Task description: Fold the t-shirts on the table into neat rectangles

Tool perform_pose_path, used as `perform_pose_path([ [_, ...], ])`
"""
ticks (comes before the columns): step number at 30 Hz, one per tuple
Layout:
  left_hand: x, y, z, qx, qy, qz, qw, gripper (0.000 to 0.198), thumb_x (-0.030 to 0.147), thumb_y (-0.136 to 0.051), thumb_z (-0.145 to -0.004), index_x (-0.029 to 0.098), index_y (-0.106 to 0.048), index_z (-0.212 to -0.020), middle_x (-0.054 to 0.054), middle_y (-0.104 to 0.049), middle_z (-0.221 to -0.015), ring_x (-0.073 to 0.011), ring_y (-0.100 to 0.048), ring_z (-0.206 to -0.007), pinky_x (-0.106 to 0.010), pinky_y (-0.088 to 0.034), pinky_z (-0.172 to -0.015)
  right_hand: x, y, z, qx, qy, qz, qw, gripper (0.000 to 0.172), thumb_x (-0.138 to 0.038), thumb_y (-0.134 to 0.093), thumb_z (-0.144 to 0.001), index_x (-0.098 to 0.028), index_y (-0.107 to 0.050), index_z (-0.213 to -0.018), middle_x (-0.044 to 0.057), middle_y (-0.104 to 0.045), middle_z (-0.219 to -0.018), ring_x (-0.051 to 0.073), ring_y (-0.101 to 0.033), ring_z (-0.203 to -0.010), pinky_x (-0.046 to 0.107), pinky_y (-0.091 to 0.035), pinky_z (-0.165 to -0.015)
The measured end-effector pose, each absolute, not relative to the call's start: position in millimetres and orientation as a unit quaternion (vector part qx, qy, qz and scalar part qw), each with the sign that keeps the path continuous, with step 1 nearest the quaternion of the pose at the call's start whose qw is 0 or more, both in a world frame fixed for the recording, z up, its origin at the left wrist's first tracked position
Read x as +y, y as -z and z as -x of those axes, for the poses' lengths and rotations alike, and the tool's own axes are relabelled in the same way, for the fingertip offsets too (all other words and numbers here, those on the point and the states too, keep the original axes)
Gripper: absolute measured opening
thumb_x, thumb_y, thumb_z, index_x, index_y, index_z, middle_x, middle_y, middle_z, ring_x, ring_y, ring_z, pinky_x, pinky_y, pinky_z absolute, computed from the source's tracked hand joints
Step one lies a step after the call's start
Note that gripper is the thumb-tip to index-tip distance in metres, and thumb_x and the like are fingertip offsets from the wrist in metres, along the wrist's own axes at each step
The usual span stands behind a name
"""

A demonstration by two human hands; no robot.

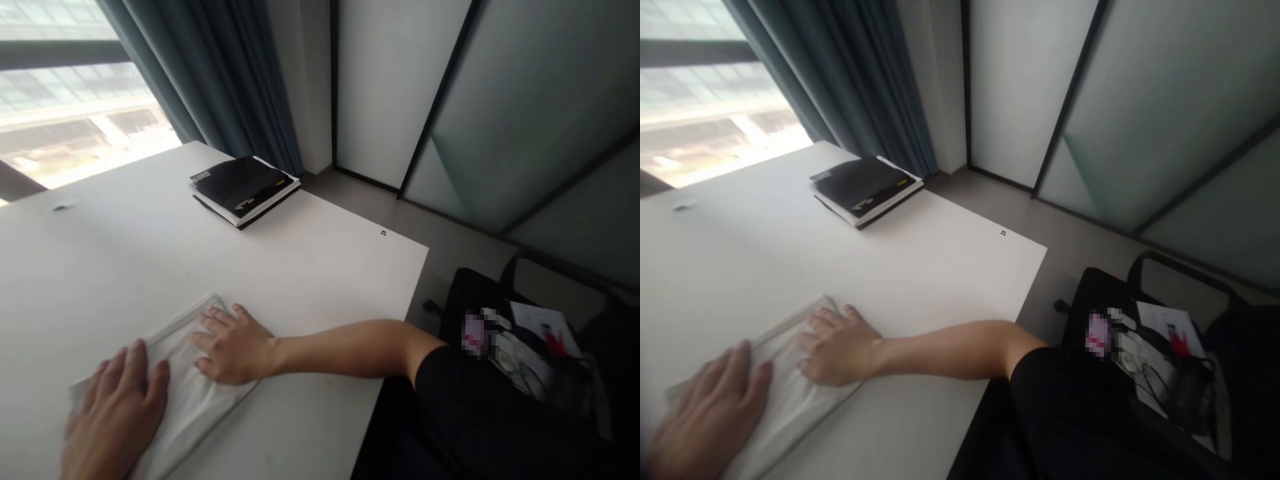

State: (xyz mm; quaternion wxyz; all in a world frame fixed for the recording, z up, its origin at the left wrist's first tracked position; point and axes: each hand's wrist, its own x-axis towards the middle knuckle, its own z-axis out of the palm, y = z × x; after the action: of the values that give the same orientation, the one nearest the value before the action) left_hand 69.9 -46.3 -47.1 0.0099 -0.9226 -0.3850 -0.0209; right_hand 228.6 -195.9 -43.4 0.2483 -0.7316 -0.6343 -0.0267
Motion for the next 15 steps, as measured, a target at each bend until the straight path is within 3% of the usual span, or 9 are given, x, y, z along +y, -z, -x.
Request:
perform_pose_path([
  [6,-41,56,-60,-0.362,0.036,0.931,0.013,0.072,0.055,-0.022,-0.097,0.019,-0.020,-0.160,-0.013,-0.028,-0.163,-0.0313,-0.021,-0.152,-0.050,-0.024,-0.120,-199,41,-226,-0.630,0.006,0.736,0.247,0.040,-0.037,-0.040,-0.102,-0.014,-0.053,-0.133,0.017,-0.042,-0.155,0.028,-0.028,-0.148,0.057,-0.026,-0.118],
  [11,-39,64,-53,-0.341,0.071,0.937,-0.010,0.070,0.053,-0.028,-0.098,0.038,0.001,-0.160,0.003,-0.005,-0.169,-0.0273,-0.013,-0.154,-0.052,-0.021,-0.120,-201,35,-227,-0.628,-0.002,0.737,0.250,0.044,-0.037,-0.039,-0.102,-0.013,-0.049,-0.138,0.018,-0.037,-0.158,0.028,-0.027,-0.148,0.056,-0.025,-0.118],
  [15,-37,67,-52,-0.349,0.072,0.934,-0.010,0.071,0.053,-0.030,-0.097,0.045,0.005,-0.158,0.010,0.000,-0.167,-0.0251,-0.013,-0.154,-0.052,-0.021,-0.120,-200,35,-228,-0.633,-0.023,0.734,0.245,0.045,-0.037,-0.038,-0.102,-0.013,-0.049,-0.138,0.018,-0.037,-0.158,0.027,-0.026,-0.149,0.057,-0.026,-0.118],
])
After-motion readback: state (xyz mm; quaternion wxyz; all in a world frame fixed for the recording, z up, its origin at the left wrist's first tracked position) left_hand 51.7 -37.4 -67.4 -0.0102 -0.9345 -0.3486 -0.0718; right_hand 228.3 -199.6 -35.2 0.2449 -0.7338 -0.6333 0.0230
